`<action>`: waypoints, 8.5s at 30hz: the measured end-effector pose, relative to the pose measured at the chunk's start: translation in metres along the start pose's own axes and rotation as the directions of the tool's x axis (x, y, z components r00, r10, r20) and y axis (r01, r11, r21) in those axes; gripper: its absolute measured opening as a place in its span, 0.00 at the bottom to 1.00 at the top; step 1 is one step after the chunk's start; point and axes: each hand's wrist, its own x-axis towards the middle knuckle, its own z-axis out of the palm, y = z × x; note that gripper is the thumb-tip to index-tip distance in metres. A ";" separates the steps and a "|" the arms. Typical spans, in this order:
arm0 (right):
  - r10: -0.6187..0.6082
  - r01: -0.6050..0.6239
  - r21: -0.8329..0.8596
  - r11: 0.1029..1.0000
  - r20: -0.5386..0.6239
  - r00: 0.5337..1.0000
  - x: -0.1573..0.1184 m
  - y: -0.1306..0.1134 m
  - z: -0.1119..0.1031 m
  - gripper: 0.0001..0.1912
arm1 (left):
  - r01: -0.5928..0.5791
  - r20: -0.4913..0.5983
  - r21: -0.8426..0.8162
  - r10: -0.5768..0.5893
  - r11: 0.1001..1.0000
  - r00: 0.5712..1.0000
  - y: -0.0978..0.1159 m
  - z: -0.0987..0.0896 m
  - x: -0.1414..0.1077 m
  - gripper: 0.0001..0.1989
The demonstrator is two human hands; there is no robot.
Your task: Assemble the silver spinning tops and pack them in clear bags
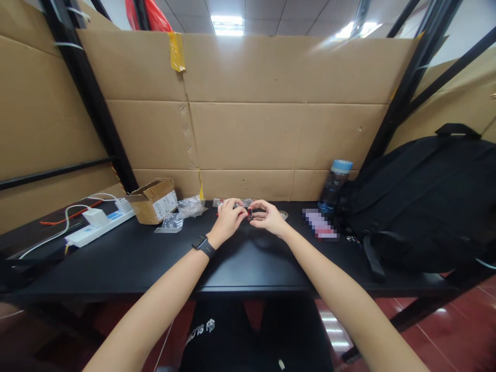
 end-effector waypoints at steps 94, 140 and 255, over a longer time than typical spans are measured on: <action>-0.034 0.176 -0.799 0.575 0.192 0.981 0.000 0.004 -0.022 0.03 | 0.253 0.220 0.128 -0.276 0.959 0.935 -0.052 -0.009 -0.001 0.16; -0.149 0.050 -0.642 0.765 -0.101 0.984 0.000 -0.001 -0.047 0.20 | 0.305 0.164 -0.128 -0.283 0.944 0.945 -0.041 -0.010 -0.001 0.07; -0.267 0.381 -0.663 0.644 0.272 0.925 -0.003 -0.010 -0.004 0.05 | 0.151 0.281 -0.331 -0.055 0.931 0.958 -0.010 0.006 -0.001 0.08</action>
